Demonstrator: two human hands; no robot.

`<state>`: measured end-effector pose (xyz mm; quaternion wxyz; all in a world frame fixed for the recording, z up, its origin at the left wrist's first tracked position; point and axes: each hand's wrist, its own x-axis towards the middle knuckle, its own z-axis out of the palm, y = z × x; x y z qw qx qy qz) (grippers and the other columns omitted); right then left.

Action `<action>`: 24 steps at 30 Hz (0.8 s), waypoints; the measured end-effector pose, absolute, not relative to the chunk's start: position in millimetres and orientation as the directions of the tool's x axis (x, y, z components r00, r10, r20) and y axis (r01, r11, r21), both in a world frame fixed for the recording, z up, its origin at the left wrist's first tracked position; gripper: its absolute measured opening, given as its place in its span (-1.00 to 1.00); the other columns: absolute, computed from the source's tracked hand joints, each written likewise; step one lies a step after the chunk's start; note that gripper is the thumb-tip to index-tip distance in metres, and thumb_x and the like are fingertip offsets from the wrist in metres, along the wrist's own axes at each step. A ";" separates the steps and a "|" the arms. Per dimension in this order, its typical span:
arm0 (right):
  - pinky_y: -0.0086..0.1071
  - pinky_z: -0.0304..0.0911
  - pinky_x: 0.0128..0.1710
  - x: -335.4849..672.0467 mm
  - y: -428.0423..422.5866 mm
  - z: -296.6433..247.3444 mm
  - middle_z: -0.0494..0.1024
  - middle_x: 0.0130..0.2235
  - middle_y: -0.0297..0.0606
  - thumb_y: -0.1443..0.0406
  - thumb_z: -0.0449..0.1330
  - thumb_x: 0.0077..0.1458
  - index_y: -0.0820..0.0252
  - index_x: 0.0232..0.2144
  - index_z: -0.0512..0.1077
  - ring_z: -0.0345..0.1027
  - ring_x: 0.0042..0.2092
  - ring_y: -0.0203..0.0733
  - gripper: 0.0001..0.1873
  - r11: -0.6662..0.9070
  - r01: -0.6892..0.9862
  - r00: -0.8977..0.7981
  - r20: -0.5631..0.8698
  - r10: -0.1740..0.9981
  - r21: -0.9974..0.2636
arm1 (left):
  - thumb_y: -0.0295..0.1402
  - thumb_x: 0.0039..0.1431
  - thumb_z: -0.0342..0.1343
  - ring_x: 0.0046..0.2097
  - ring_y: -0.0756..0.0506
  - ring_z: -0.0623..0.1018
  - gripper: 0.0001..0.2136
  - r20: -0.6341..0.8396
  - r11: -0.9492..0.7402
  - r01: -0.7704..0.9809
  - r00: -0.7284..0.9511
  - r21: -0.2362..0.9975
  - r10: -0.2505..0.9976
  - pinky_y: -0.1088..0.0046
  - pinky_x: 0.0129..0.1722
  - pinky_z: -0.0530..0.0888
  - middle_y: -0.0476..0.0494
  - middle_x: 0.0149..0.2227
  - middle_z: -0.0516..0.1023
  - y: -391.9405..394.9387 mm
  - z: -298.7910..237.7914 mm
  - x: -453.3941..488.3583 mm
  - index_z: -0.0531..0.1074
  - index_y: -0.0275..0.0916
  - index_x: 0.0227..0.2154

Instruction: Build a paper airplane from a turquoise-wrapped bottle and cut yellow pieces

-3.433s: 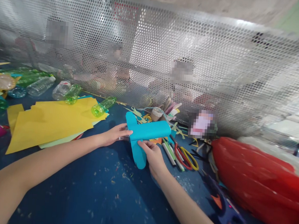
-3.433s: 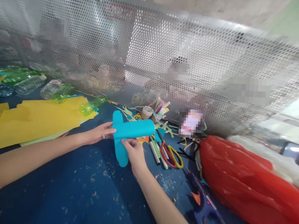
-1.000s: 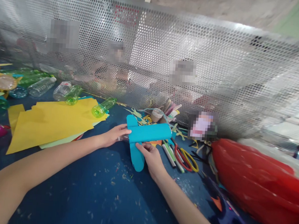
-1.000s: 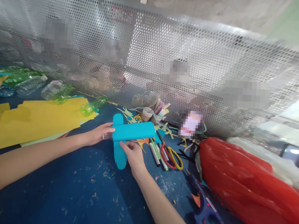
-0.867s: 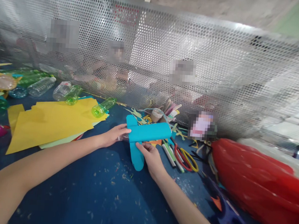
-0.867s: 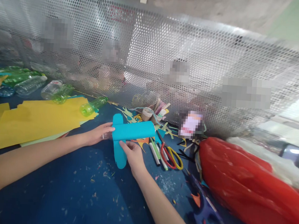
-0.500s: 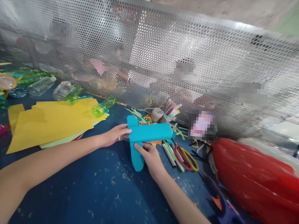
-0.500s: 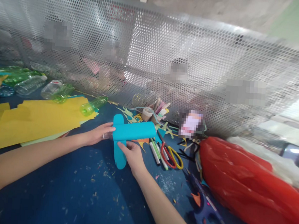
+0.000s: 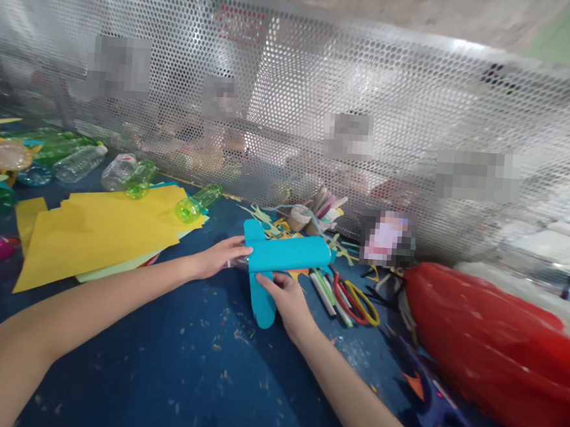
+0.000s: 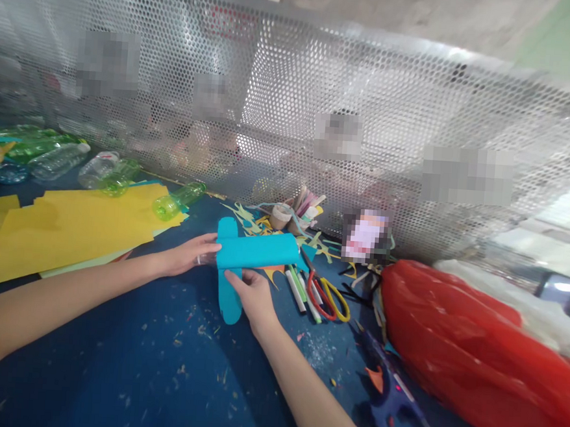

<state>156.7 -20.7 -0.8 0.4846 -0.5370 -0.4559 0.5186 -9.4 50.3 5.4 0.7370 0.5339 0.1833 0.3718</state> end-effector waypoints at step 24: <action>-0.38 0.19 -0.51 271.0 -11.1 81.2 0.38 -0.61 -0.32 -0.11 0.17 -0.13 0.19 -0.53 0.43 0.27 -0.52 -0.22 -0.53 0.018 0.735 0.248 0.294 0.923 -0.678 | -0.27 -0.01 0.22 -0.08 -0.19 0.50 -0.60 0.085 0.139 -0.289 0.644 0.947 0.760 0.30 -0.11 0.40 -0.26 -0.01 0.46 52.6 4.3 -11.9 0.41 -0.24 -0.07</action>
